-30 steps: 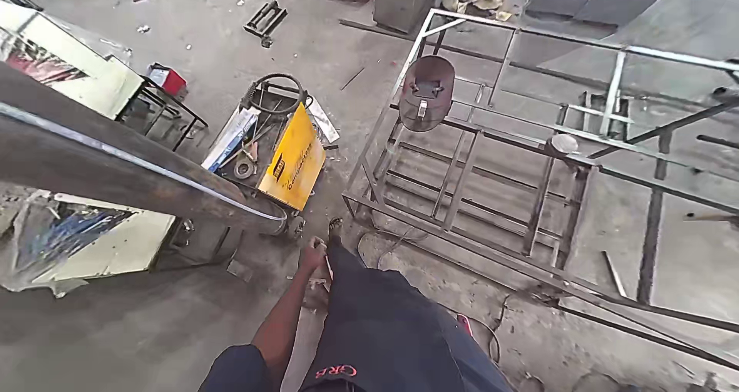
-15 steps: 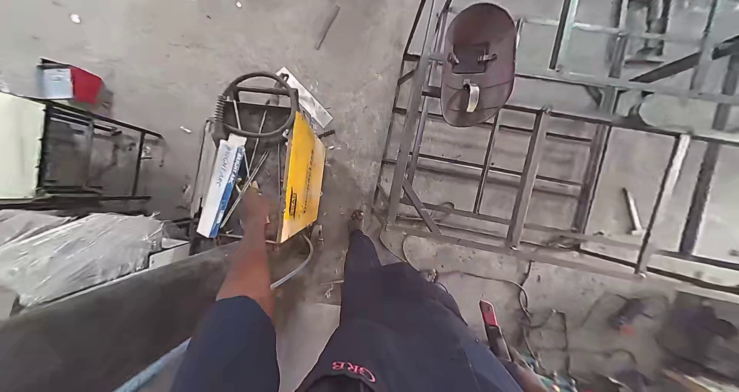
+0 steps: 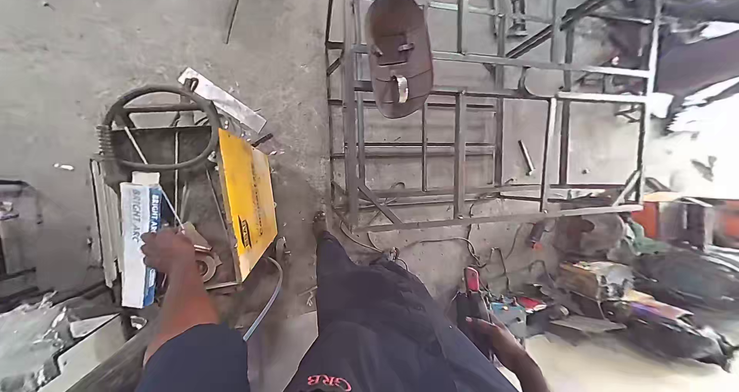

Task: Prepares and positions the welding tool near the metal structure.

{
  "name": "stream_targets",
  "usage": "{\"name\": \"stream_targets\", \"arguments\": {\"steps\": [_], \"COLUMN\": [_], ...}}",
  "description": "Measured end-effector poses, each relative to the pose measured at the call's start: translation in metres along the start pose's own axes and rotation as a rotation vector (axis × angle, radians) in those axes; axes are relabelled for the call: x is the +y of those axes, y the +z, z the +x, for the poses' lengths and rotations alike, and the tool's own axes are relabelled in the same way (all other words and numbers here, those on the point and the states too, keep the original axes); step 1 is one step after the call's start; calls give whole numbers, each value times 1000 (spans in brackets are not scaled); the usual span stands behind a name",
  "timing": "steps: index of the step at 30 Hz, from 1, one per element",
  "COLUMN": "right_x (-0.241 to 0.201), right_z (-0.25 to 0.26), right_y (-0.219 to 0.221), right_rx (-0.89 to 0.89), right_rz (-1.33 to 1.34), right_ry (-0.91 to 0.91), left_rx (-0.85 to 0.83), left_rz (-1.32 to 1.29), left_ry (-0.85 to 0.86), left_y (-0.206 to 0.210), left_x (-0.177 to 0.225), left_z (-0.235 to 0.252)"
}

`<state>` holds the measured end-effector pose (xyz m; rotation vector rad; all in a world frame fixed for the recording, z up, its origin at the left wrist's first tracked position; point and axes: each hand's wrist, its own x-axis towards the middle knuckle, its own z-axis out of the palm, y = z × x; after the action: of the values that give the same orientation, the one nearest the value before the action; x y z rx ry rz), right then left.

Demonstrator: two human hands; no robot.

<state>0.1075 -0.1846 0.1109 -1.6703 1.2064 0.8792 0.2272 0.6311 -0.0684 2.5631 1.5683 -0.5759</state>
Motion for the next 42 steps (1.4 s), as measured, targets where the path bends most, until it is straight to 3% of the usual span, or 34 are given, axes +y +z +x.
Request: {"name": "stream_targets", "arguments": {"steps": [6, 8, 10, 14, 18, 22, 25, 32, 42], "right_x": [-4, 8, 27, 59, 76, 113, 138, 164, 177], "right_z": [11, 24, 40, 64, 61, 54, 47, 22, 35], "right_y": [-3, -15, -29, -56, -99, -149, -179, -195, -239], "right_rx": [-52, -75, -95, -193, -350, -364, -338, -206, -106], "right_rz": [-23, 19, 119, 398, 575, 671, 830, 1118, 1248], "right_ry": [-34, -68, -106, -219, -400, -451, -490, -505, -522], "left_rx": [183, 228, 238, 138, 23, 43, 125, 186, 163], "left_rz": [-130, -217, -292, -256, -118, -54, -12, 94, 163], "left_ry": [10, 23, 168, 781, 1321, 1675, 1806, 1990, 2200], "left_y": [-42, -69, -96, -123, -87, -60, -47, -34, -11], "left_x": [-10, 3, 32, 136, 234, 290, 319, 358, 425], "left_z": [-29, -52, -94, -263, -460, -627, -703, -816, -890]}}
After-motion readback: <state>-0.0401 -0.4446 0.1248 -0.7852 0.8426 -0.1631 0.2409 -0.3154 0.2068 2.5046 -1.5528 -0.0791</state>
